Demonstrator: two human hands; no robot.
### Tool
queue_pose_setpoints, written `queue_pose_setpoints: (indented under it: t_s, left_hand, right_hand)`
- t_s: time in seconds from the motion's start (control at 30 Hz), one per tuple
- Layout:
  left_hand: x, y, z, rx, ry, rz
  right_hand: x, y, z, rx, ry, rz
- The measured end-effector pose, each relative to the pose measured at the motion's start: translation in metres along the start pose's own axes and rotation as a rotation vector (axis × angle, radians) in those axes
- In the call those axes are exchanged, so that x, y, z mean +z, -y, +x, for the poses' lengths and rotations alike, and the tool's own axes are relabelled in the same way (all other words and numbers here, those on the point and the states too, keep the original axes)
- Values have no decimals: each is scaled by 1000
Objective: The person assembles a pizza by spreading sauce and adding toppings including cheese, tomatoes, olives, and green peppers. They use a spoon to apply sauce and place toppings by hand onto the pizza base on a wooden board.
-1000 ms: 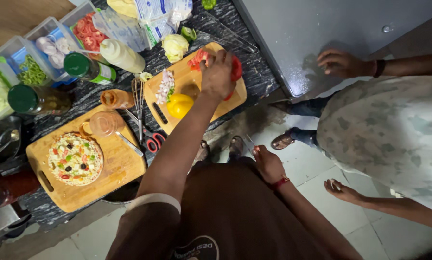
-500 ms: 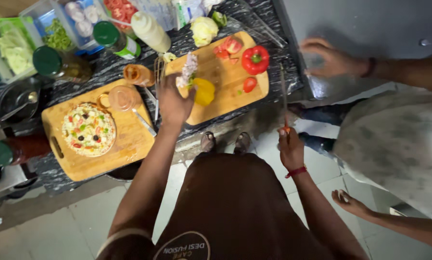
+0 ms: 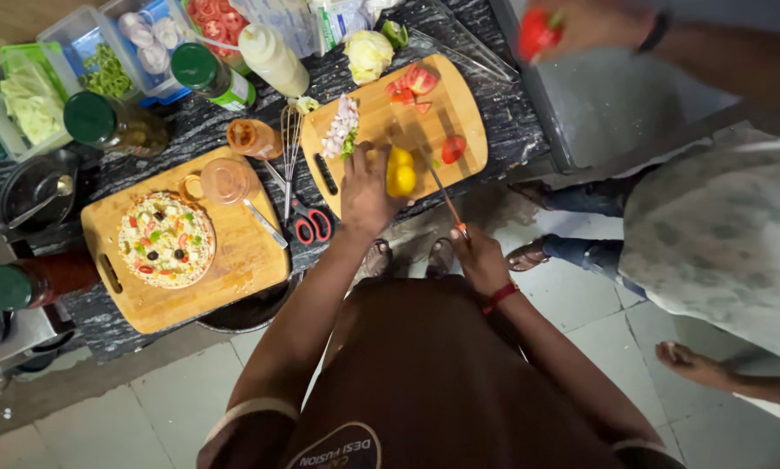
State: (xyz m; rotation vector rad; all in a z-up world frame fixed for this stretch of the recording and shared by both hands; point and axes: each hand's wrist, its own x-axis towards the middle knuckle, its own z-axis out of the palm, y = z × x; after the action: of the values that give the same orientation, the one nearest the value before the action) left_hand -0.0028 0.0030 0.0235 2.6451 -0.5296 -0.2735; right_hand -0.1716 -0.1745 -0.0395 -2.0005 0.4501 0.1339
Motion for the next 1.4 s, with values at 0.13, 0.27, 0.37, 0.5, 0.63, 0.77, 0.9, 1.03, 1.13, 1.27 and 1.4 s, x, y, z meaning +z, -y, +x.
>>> queue_pose_setpoints:
  t_s: [0.13, 0.27, 0.37, 0.5, 0.63, 0.77, 0.9, 1.03, 1.13, 1.27, 1.4]
  left_hand:
    - [0, 5, 9, 53, -35, -169]
    - [-19, 19, 33, -166, 244, -88]
    - [-29, 25, 41, -131, 184, -45]
    - [-37, 20, 35, -68, 126, -58]
    - [-36, 14, 21, -43, 109, -49]
    - [-29, 5, 13, -35, 91, -83]
    - [-21, 2, 10, -75, 62, -20]
    - [-20, 11, 17, -71, 82, -45]
    - [-19, 18, 23, -71, 98, -65]
    - [-17, 23, 29, -70, 90, -89]
    - [-15, 26, 27, -86, 73, -113]
  right_hand:
    - [-3, -2, -1, 152, 29, 30]
    - [-4, -10, 2, 174, 5, 108]
    - [5, -12, -1, 55, 81, 89]
    - [15, -4, 9, 119, 210, 168]
    - [20, 3, 10, 147, 202, 144]
    - [18, 7, 12, -31, 97, 34]
    - [18, 4, 16, 12, 134, -91]
    - [25, -3, 26, -192, 75, -245]
    - [35, -6, 34, -132, 124, -177]
    - [42, -6, 43, -369, 60, -328]
    - [44, 1, 38, -179, 79, -275]
